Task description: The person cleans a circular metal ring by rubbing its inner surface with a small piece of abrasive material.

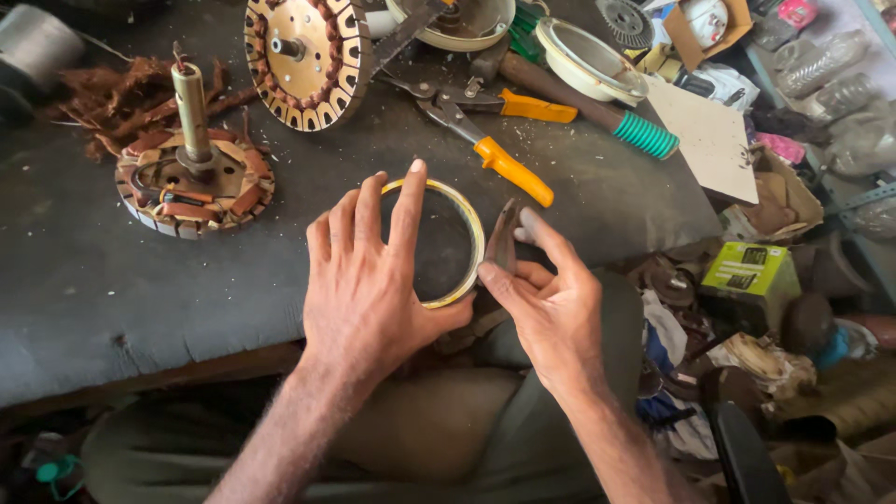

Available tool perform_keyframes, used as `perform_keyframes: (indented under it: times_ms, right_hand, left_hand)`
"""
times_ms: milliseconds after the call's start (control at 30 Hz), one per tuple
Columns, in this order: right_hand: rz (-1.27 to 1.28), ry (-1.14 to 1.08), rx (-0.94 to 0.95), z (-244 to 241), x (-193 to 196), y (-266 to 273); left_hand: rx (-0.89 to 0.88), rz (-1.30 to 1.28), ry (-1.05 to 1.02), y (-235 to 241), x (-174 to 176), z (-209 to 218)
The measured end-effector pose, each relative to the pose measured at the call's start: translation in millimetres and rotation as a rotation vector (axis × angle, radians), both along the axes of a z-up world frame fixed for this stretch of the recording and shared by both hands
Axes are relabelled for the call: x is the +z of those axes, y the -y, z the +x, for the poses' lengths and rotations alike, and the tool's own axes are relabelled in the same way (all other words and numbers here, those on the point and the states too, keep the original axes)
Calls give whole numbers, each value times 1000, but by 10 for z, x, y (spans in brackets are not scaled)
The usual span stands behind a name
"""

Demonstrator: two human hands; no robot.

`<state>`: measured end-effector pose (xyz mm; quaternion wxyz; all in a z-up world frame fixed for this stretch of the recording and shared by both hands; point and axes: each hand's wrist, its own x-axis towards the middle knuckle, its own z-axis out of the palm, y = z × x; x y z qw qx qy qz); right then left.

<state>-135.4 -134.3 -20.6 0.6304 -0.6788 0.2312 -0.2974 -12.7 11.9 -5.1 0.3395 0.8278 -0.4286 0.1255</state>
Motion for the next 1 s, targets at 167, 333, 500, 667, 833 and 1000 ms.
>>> perform_keyframes:
  times_ms: [167, 333, 500, 667, 833, 1000]
  right_hand:
    - [-177, -36, -7, -60, -58, -19]
    - [-288, -56, -17, -107, -26, 0]
    - [-380, -55, 40, -13, -45, 61]
    - [-398, -55, 60, -7, -1, 65]
    - [-436, -65, 86, 156, 146, 140]
    - [-328, 1, 109, 96, 50, 231]
  left_hand:
    - [26, 2, -7, -7, -40, -27]
    - [23, 13, 13, -3, -27, -22]
    - [-10, -11, 31, -22, -83, -16]
    - [-13, 5, 20, -20, -102, -40]
    - [-1, -2, 31, -2, -95, -40]
    - [3, 3, 9, 3, -69, -35]
